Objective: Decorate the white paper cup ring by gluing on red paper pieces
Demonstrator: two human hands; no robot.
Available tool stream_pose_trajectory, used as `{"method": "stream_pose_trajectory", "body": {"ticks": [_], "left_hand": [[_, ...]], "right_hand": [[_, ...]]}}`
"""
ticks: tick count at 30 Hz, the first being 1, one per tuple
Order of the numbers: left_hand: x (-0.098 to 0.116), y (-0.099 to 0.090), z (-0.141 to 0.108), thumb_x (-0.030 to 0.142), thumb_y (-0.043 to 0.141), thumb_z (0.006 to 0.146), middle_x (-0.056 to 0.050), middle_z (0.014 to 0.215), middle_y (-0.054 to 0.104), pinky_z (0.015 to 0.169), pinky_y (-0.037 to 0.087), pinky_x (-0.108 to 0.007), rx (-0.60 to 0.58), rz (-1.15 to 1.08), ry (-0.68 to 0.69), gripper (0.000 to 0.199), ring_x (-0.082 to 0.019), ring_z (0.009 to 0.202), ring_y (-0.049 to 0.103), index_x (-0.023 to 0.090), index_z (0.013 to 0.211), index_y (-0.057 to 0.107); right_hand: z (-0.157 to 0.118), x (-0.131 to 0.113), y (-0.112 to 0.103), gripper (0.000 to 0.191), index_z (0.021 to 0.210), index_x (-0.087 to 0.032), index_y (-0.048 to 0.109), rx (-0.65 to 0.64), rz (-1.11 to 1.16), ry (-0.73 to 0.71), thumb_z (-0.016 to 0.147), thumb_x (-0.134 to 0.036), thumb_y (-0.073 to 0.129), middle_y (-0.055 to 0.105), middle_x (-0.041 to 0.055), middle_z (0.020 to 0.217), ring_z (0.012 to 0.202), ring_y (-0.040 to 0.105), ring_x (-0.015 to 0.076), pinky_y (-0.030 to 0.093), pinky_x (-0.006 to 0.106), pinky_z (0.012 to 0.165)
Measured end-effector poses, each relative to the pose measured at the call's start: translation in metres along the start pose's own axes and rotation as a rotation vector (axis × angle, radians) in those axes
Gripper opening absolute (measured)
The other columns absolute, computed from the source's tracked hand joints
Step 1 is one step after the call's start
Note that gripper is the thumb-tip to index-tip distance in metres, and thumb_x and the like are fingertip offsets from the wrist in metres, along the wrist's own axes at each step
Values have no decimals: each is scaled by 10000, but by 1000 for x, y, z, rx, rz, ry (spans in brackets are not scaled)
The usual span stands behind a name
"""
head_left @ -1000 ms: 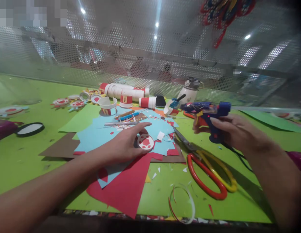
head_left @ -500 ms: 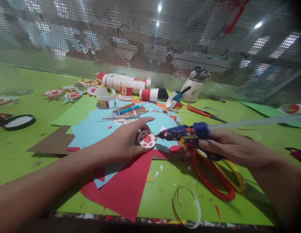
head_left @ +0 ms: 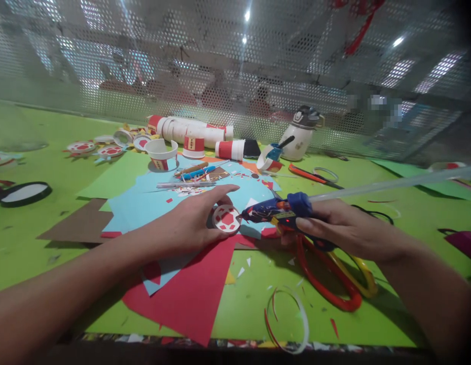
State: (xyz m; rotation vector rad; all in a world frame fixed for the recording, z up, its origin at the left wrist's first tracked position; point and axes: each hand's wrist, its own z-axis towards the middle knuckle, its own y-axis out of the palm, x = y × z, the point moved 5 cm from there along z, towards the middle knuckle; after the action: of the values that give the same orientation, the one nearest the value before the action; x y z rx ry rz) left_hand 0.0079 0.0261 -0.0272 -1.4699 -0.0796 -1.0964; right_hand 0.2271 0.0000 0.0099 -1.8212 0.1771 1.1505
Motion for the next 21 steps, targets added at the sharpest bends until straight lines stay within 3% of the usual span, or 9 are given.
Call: {"method": "stream_pose_trajectory", "body": {"ticks": [5,21], "left_hand": [[0,0,0,336,659,787,-72,1149,643,826,480,-363,-4,-13,0,696,-217,946,614,254,1415,370],[-1,0,1,305,670,746,-82,1172,650,848,493,-386,-3,-17,-31,753,-242,986,629,247,1426,353]], "right_hand": [[-1,4,2,450,899,-168,693,26,44,94,925,-558,472,725,60,869,796,668,176,495,261,702],[-1,3,3,424,873,-166,649,60,36,96,936,-541,463,702,54,786,732,661,165,493,255,643]]}}
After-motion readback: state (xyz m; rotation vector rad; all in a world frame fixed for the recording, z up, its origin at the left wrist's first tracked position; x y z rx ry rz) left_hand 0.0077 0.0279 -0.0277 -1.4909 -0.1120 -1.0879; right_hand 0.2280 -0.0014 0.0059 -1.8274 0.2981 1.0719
